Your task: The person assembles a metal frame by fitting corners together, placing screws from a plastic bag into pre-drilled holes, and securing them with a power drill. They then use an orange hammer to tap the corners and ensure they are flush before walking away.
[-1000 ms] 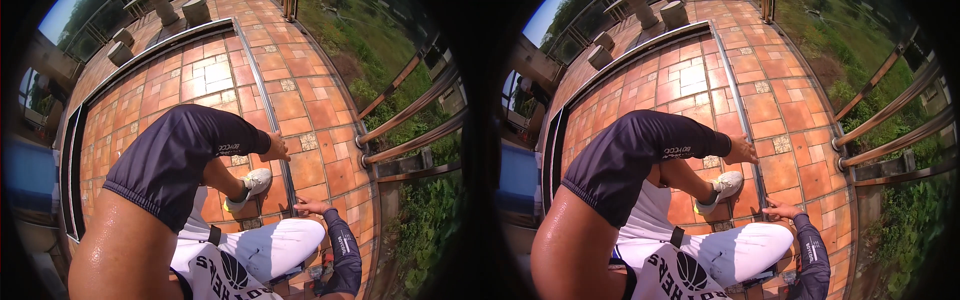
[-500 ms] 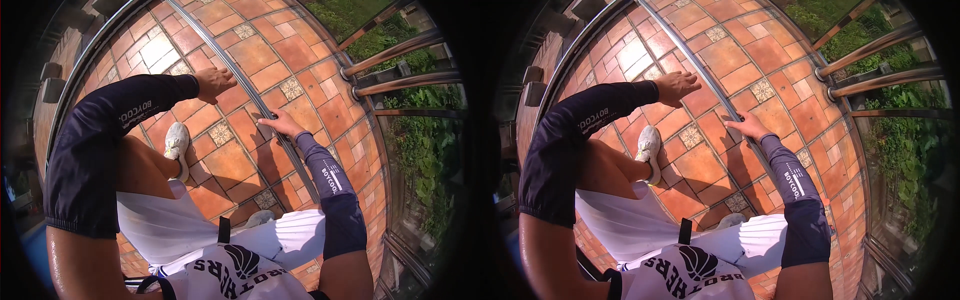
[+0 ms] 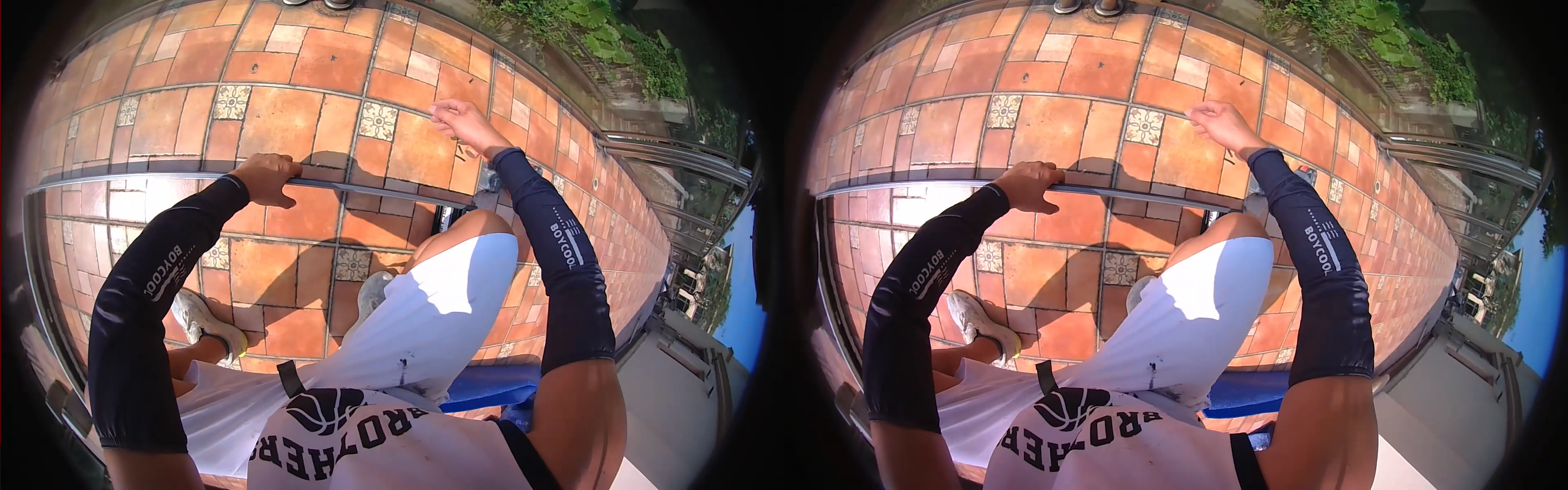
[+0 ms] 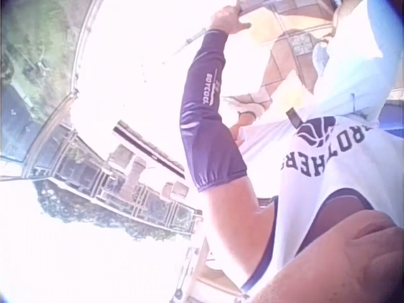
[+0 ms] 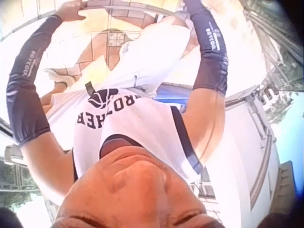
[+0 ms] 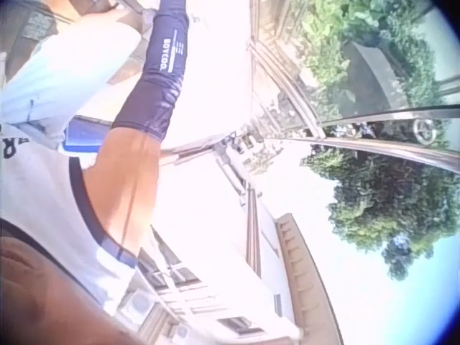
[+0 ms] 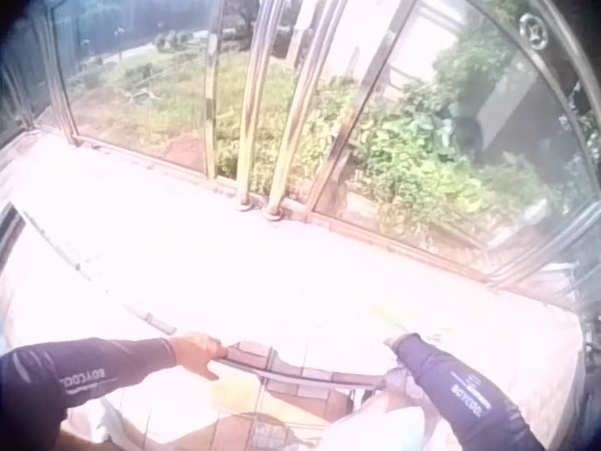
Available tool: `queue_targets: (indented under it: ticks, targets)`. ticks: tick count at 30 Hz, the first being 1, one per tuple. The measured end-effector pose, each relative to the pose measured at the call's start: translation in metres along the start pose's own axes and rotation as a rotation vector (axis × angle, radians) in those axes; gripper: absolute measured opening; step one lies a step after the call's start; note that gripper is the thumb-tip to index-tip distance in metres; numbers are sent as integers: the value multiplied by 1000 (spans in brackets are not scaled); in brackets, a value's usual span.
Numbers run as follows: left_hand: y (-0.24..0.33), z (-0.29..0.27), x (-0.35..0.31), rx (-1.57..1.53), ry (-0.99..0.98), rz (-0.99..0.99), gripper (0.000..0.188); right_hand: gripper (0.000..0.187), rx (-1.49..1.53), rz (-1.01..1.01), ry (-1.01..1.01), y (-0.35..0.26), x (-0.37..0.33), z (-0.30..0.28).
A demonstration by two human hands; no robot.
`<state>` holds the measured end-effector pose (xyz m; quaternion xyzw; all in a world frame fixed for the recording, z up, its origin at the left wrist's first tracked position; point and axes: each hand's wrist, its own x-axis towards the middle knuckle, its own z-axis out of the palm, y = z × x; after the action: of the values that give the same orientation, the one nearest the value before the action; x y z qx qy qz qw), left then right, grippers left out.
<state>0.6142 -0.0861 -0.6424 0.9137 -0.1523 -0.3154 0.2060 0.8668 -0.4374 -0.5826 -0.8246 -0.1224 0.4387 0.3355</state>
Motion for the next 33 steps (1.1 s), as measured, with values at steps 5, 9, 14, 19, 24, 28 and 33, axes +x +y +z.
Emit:
queue_targets:
  ticks: [5,9,14,19,24,28,33]
  targets:
    - [70,-1,45,-27,-1,15,62,29,459,145,585,173,-79,-56]
    - [116,-11,76,-83,-58,20,66,27,520,264,659,295,-132,-16]
    - [130,-15,103,-130,-148,-5,83,40,95,119,736,336,-177,87]
    - [158,-33,128,-86,-284,54,101,47,-31,131,799,344,-198,93]
    - [161,-71,179,47,-527,202,139,50,-111,17,1019,314,-214,20]
    - [111,-145,200,87,-620,149,144,43,10,105,1008,213,-238,-11]
    - [105,-221,179,-15,-474,64,127,41,-30,147,765,144,-307,-56]
